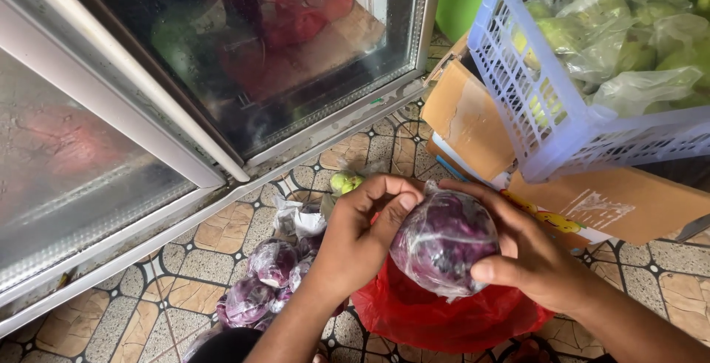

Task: Wrapping individual red cabbages in plastic film and placing them into a red plastic bag on the floor.

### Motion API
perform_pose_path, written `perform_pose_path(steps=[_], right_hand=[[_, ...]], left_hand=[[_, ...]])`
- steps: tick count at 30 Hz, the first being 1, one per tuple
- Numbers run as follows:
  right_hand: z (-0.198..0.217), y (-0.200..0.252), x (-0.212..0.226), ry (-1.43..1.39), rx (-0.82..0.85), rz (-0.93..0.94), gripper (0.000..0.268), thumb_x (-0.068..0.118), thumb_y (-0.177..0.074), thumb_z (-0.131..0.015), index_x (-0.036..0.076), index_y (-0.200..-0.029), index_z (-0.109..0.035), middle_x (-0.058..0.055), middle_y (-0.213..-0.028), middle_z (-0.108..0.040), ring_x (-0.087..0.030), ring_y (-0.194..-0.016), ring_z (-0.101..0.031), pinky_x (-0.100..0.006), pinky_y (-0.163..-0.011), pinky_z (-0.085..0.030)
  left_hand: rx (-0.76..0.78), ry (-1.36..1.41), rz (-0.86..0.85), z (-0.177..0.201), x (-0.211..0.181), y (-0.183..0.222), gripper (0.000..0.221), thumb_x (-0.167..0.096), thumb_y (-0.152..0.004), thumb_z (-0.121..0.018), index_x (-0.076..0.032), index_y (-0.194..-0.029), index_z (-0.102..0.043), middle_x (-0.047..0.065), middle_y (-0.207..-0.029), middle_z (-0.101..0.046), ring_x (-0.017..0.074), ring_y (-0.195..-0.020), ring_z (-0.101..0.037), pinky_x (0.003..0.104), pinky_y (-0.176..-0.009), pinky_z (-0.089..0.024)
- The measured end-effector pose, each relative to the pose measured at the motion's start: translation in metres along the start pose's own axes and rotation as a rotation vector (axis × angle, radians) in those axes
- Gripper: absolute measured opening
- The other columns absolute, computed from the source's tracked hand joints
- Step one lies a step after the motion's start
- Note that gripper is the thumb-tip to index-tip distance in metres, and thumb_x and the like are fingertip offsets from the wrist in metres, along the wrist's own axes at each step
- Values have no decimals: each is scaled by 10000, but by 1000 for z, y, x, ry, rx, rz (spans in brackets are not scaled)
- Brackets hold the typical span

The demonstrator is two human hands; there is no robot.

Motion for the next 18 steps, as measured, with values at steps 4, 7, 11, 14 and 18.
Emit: perform_pose_path(steps=[4, 7, 11, 14, 18], right_hand=[[2, 0, -11, -362, 63, 35, 854, 304, -816, -802, 22, -1526, -420, -195, -1358, -625, -291, -1199, -647, -452, -895, -605], [6, 0, -11, -375, 53, 34, 709, 297, -919, -707, 40, -1520, -435, -215, -1356, -634, -313, -1185, -660, -451, -836, -649], [8, 0, -6, -382, -33, -36, 589, 252, -992, -479, 58, -1546, -427, -181, -1458, -621, -278, -1291, -624, -457, -985, -566], [11, 1, -8, -406, -40, -50, 592, 252, -999, -462, 73, -1562, -410, -164, -1508, -585, -268, -1338, -589, -455, -1018, -535], [11, 2, -8, -345, -59, -83, 658, 248, -943, -470, 80, -1573, -386, -137, -1493, -593, -224, -1337, -572, -424, -1014, -504]], left_hand=[[79, -34, 52, 3, -9, 1, 435, -448, -986, -545, -68, -1150, -677, 64, -1089, -707, 181, -1020, -680, 321, -894, -563], [240, -40, 171, 1, -16, 2, 842, -704, -753, -635, -82, -1315, -558, 127, -1266, -679, 286, -1162, -707, 409, -952, -659], [231, -73, 230, -3, -7, 3, 861, -454, -693, -800, -92, -1415, -500, 96, -1378, -602, 252, -1295, -614, 377, -1099, -523], [201, -45, 203, -3, -3, 4, 781, -386, -732, -810, -93, -1396, -525, 83, -1360, -599, 236, -1300, -602, 370, -1100, -527], [190, -50, 174, -5, -2, 4, 771, -410, -746, -797, -91, -1397, -535, 109, -1340, -620, 263, -1269, -634, 394, -1066, -558]])
Point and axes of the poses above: each hand's wrist, its own y-axis away from the middle knuckle, its own z-axis out of the back of the hand, x = y × z, the point moved 4 cm from there along -y, towards the middle knuckle
